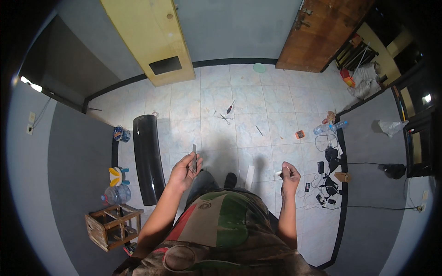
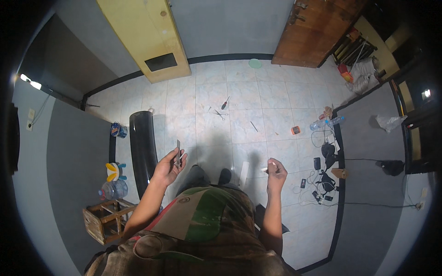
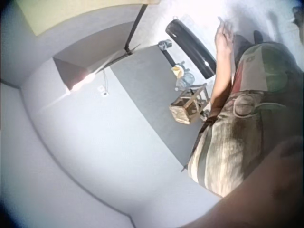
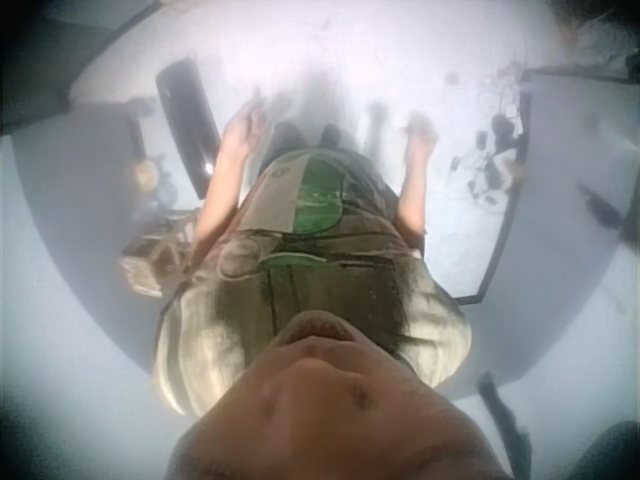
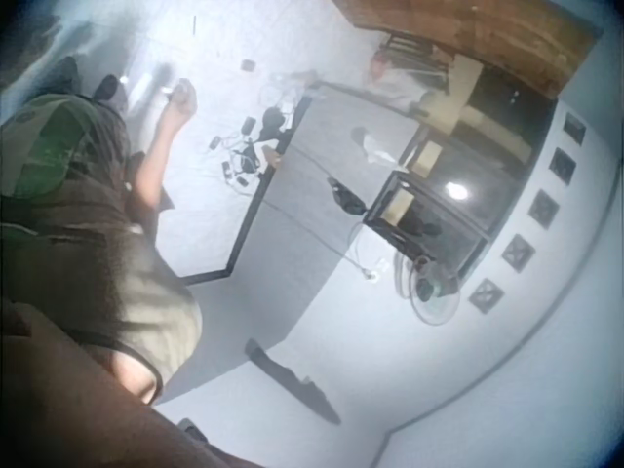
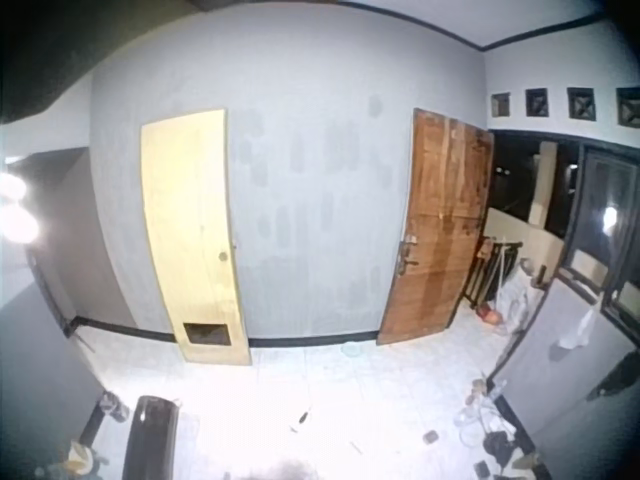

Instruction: The person patches a damaged area on a wooden door using tape and a utility knife.

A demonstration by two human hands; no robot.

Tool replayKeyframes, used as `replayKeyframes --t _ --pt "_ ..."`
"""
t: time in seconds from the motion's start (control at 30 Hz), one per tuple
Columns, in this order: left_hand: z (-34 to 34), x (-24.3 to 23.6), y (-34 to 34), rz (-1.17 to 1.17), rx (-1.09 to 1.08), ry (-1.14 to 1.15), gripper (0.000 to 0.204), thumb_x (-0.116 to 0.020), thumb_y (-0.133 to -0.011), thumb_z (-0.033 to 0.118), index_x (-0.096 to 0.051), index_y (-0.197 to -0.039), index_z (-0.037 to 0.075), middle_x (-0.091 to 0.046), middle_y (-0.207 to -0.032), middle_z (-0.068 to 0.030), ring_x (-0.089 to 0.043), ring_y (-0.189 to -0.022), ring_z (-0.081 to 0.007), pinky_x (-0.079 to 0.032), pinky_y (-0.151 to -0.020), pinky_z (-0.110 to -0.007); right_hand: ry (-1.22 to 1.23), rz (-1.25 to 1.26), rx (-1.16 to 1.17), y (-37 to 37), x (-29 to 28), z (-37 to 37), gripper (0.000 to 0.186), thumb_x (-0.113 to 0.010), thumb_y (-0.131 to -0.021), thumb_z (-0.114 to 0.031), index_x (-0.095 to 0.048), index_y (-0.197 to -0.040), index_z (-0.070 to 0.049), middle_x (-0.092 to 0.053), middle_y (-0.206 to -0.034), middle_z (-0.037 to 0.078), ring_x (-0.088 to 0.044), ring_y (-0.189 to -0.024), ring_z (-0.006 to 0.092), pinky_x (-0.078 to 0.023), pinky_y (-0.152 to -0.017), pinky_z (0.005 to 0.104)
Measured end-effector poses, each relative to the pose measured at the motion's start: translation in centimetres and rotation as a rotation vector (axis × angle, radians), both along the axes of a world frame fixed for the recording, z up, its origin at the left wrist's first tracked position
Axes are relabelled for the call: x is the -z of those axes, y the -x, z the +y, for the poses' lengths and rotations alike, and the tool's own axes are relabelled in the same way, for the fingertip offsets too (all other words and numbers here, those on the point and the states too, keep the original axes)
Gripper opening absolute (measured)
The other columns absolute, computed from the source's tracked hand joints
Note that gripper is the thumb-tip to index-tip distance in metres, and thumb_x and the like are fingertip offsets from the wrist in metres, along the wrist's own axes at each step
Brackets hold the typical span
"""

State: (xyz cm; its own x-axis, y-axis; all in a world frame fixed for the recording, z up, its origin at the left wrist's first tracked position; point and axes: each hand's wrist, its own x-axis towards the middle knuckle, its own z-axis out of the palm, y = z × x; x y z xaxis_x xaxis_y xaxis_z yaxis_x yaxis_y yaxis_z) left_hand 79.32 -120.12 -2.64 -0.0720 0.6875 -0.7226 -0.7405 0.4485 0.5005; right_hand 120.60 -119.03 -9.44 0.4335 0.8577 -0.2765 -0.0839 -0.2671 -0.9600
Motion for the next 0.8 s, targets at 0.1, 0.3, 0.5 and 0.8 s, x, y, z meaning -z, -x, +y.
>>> replayKeyframes --t 0.1,0.3,0.5,0.8 --pt "0.7 -1.2 -1.1 0.023 0.022 -0.039 0.027 -0.072 -0.105 0.020 -0.063 -0.123 0.003 -0.069 -0.123 -0.0101 -0.070 -0.114 -0.0257 -0.061 -0.094 -0.038 -0.069 0.009 -0.040 -0.2 -0.7 0.8 0.021 -0.069 -0.105 -0.011 -0.074 -0.116 0.007 -0.065 -0.082 0.003 -0.062 -0.071 0.0111 -0.058 -0.068 0.0283" --pt "0.7 -0.6 -2.7 -0.024 0.040 -0.082 0.026 -0.074 -0.104 0.020 -0.064 -0.120 0.003 -0.070 -0.122 -0.0099 -0.071 -0.112 -0.0259 -0.061 -0.093 -0.038 -0.121 0.132 -0.101 0.9 -4.0 2.9 0.028 -0.064 -0.110 -0.023 -0.071 -0.102 0.002 -0.059 -0.070 0.003 -0.054 -0.055 0.0120 -0.052 -0.052 0.0308" --pt "0.2 0.9 -3.7 -0.062 0.082 -0.006 0.024 -0.073 -0.104 0.020 -0.065 -0.121 0.004 -0.071 -0.118 -0.0088 -0.072 -0.110 -0.0247 -0.062 -0.090 -0.036 -0.103 0.303 0.169 1.4 -4.1 3.9 0.048 -0.054 -0.114 -0.039 -0.045 -0.073 -0.015 -0.042 -0.060 -0.002 -0.037 -0.047 0.0106 -0.032 -0.044 0.0293" --pt "2.5 1.2 -6.1 0.010 0.225 -0.014 0.029 -0.070 -0.107 0.024 -0.065 -0.124 0.002 -0.070 -0.122 -0.0102 -0.069 -0.118 -0.0255 -0.060 -0.096 -0.035 -0.195 0.203 0.060 0.7 -4.1 3.2 0.017 -0.051 -0.112 -0.018 -0.051 -0.129 -0.013 -0.048 -0.092 -0.003 -0.036 -0.059 0.0053 -0.029 -0.047 0.0239"
